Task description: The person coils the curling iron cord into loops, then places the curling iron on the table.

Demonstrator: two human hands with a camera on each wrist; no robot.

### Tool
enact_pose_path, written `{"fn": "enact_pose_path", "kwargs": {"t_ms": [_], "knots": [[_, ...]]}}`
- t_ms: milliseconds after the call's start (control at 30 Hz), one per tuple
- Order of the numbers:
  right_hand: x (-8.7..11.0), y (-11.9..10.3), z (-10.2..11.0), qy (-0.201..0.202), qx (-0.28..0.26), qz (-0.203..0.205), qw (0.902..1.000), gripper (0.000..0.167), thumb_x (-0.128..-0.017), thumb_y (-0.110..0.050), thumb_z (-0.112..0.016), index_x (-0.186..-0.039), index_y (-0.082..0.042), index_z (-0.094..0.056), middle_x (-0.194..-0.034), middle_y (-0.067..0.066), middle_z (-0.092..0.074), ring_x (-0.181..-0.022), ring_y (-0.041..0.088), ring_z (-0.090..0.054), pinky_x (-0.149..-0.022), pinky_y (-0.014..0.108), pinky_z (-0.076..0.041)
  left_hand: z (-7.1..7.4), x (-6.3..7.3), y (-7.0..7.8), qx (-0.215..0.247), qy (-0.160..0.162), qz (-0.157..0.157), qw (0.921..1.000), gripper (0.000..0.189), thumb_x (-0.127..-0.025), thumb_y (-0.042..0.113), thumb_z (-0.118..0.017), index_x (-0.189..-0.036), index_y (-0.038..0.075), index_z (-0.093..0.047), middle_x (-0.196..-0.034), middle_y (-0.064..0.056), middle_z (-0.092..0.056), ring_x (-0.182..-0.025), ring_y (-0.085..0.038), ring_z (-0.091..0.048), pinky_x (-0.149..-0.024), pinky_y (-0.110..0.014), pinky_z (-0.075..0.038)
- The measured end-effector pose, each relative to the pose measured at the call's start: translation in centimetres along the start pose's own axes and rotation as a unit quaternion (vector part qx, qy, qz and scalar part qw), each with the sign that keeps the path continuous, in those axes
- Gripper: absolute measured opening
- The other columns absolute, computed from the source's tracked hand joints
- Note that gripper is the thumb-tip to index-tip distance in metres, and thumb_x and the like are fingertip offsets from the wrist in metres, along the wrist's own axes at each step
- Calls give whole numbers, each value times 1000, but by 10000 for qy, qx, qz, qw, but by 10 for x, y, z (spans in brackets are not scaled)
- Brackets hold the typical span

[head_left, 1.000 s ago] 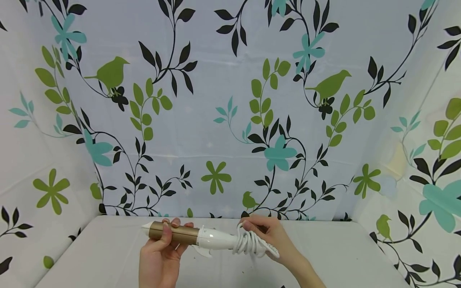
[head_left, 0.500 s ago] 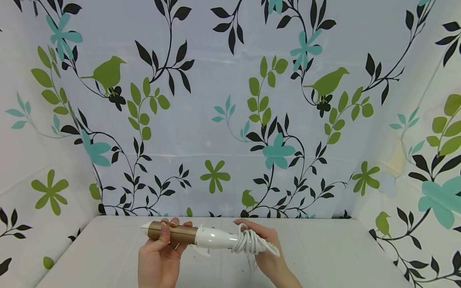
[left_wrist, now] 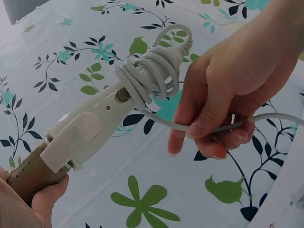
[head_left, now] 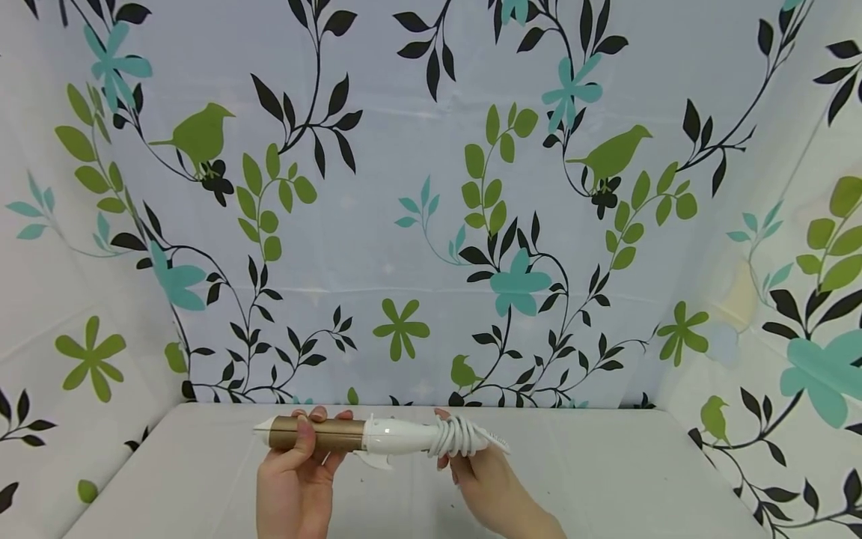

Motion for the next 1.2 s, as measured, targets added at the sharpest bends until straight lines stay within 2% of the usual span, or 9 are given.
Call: {"fn": "enact_pose_path", "kwargs": {"t_ms": [167, 267, 333, 433, 533, 633, 767, 967, 1200], "knots": [[1, -2, 0, 179, 644, 154, 9976, 44, -107, -14, -48, -150, -16, -43, -75, -8, -54, -62, -4, -48, -56, 17, -47, 1, 0, 0, 80, 109, -6, 9999, 5, -104, 8, -48, -104, 10, -53, -97, -4, -61, -96, -32, -73, -89, -42, -61], [1, -2, -1, 132, 1019, 123, 9946, 46, -107, -14, -47, -152, -13, -39, -74, -10, -52, -65, -3, -46, -60, 17, -45, 1, 0, 0, 233, 258, 66, 9994, 4, -103, 8, -50, -105, 10, -53, -97, -5, -61, -96, -33, -73, -89, -42, -61], [1, -2, -3, 25, 1179, 73, 9930, 34, -105, -10, -48, -139, -6, -52, -77, -9, -52, -68, -2, -46, -62, 19, -45, 1, 0, 0, 283, 328, 82, 9990, 4, -103, 7, -50, -105, 10, -52, -97, -6, -62, -96, -33, -73, -88, -42, -62], [1, -3, -5, 18, 1507, 66, 9886, 12, -103, -6, -51, -103, -5, -63, -78, -9, -54, -68, -1, -46, -62, 20, -45, 0, 1, 0, 305, 363, 84, 9988, 4, -103, 7, -49, -105, 10, -52, -97, -6, -62, -96, -33, -73, -88, -42, -62], [3, -3, -5, 222, 2153, 121, 9762, 19, -101, -10, -56, -83, -13, -60, -73, -10, -55, -62, 2, -47, -57, 22, -46, 1, 0, 0, 321, 422, 84, 9986, 4, -103, 7, -50, -105, 10, -52, -97, -5, -62, -96, -33, -73, -88, -42, -62], [4, -3, -4, 407, 2737, 41, 9609, 15, -101, -15, -58, -87, -15, -64, -75, -9, -62, -67, 8, -59, -58, 27, -51, 1, 0, 0, 326, 517, 69, 9981, 5, -103, 7, -50, -106, 11, -50, -97, -5, -61, -95, -33, -73, -87, -42, -62], [4, -3, -8, 147, 3080, -27, 9513, 7, -94, -4, -63, -99, -7, -67, -83, 0, -66, -77, 19, -68, -63, 34, -57, 1, 0, 0, 278, 604, 32, 9978, 7, -103, 7, -50, -108, 11, -47, -96, -5, -61, -94, -32, -73, -87, -41, -62], [9, -12, -15, -133, 3674, 400, 9291, 53, -68, 9, -77, -118, 2, -63, -92, 7, -66, -78, 19, -66, -67, 30, -58, -1, 1, 1, 316, 559, -29, 9979, 6, -102, 7, -51, -107, 10, -48, -96, -5, -61, -94, -32, -73, -87, -41, -62], [12, -19, -12, -43, 4242, 471, 9043, 51, -69, 7, -82, -116, -8, -70, -82, 3, -60, -62, 11, -49, -51, 24, -46, 0, 1, 2, 346, 612, -86, 9975, 3, -103, 7, -50, -105, 10, -50, -95, -6, -60, -94, -32, -73, -88, -41, -62]]}}
Point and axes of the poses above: each hand's wrist, its own x-axis away from the middle knuckle, its own z-axis out of the back of the hand, y = z × x, the point moved 6 cm from there along -x, towards the middle knuckle
